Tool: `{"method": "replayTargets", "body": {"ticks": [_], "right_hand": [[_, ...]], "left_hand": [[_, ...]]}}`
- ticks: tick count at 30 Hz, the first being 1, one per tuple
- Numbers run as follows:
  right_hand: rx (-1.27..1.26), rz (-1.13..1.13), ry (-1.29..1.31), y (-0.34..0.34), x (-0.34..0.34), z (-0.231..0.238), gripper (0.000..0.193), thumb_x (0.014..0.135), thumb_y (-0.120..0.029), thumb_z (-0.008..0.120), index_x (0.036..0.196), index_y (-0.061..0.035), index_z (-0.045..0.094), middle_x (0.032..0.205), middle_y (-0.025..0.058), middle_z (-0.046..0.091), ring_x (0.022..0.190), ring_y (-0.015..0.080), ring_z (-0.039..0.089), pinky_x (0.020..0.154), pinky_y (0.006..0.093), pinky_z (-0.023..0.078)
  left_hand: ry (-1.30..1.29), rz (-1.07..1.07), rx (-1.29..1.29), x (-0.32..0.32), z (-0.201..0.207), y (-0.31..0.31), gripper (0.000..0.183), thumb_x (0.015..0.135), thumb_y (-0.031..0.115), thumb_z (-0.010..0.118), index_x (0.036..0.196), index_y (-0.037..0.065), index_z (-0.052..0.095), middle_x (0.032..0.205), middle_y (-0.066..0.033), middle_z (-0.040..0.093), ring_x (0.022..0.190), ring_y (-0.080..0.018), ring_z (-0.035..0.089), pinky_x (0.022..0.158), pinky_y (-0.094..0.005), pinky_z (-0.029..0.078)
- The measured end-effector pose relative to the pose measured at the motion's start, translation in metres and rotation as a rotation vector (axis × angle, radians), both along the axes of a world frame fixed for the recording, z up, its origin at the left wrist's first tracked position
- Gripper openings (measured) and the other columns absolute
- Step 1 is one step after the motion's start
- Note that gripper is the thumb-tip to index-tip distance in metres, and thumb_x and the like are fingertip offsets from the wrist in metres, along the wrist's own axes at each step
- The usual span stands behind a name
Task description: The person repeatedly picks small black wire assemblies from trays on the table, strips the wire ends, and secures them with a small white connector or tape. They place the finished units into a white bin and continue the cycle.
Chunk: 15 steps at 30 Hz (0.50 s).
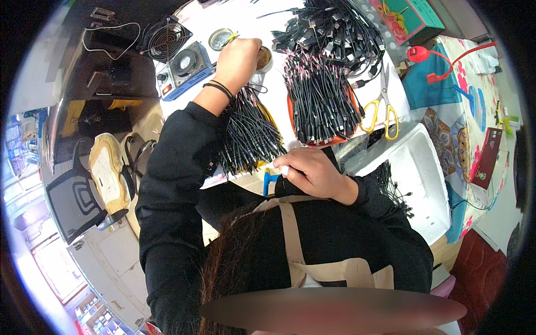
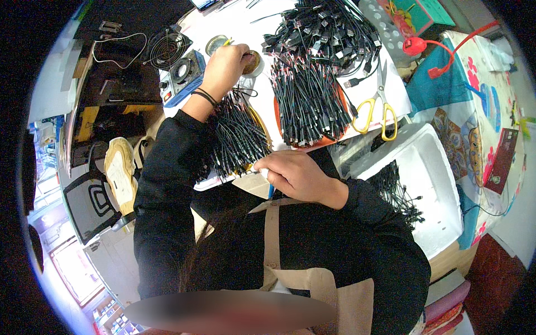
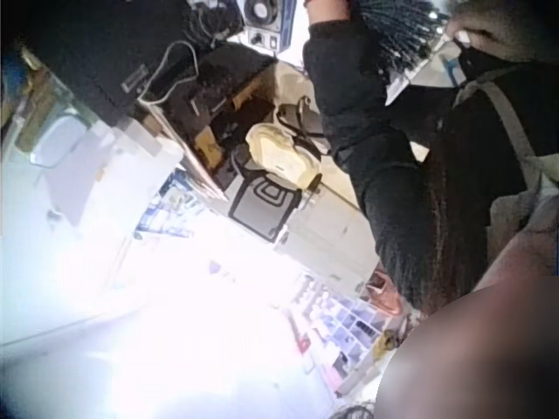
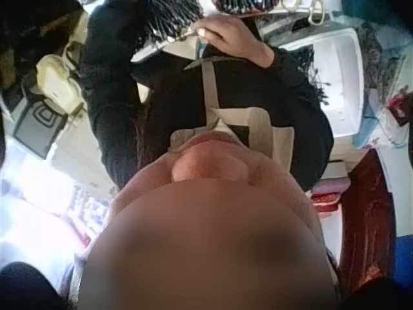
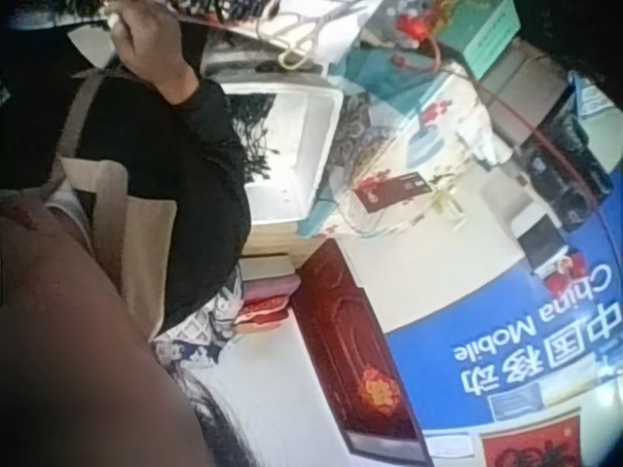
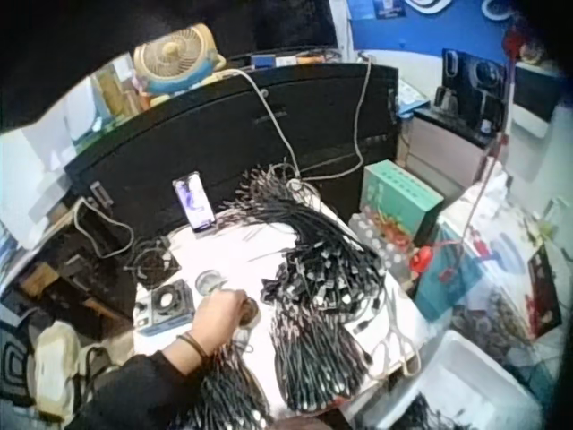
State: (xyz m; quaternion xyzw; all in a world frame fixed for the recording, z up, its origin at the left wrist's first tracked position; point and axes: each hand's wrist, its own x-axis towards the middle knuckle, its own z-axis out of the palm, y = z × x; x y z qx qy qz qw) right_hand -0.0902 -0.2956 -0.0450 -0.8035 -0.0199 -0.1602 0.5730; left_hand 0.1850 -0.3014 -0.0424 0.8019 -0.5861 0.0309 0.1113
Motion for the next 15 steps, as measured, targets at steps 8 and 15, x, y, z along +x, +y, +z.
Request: {"method": "replayTargets", "body": {"ticks": [8, 15], "right_hand": [[-0.002, -0.014, 0.04, 0.002, -0.003, -0.002, 0.019, 0.088, -0.009, 0.054, 0.104, -0.0038, 0.062, 0.089, 0.0141, 0.065, 0.08, 0.0316, 0.063, 0.071, 0.0401, 0.05], [-0.004, -0.077, -0.022, 0.011, -0.008, -0.005, 0.021, 0.082, 0.0, 0.058, 0.102, -0.0029, 0.063, 0.081, 0.0105, 0.062, 0.069, 0.025, 0.06, 0.065, 0.0335, 0.047]], "left_hand": [[0.05, 0.026, -0.051, -0.002, 0.004, 0.002, 0.012, 0.081, 0.014, 0.061, 0.081, 0.003, 0.067, 0.074, -0.021, 0.065, 0.073, -0.0374, 0.066, 0.067, -0.0453, 0.053], [0.105, 0.047, -0.211, 0.009, 0.032, 0.039, 0.014, 0.084, 0.012, 0.065, 0.089, -0.001, 0.064, 0.077, -0.0193, 0.066, 0.072, -0.0374, 0.065, 0.065, -0.0406, 0.052]]}}
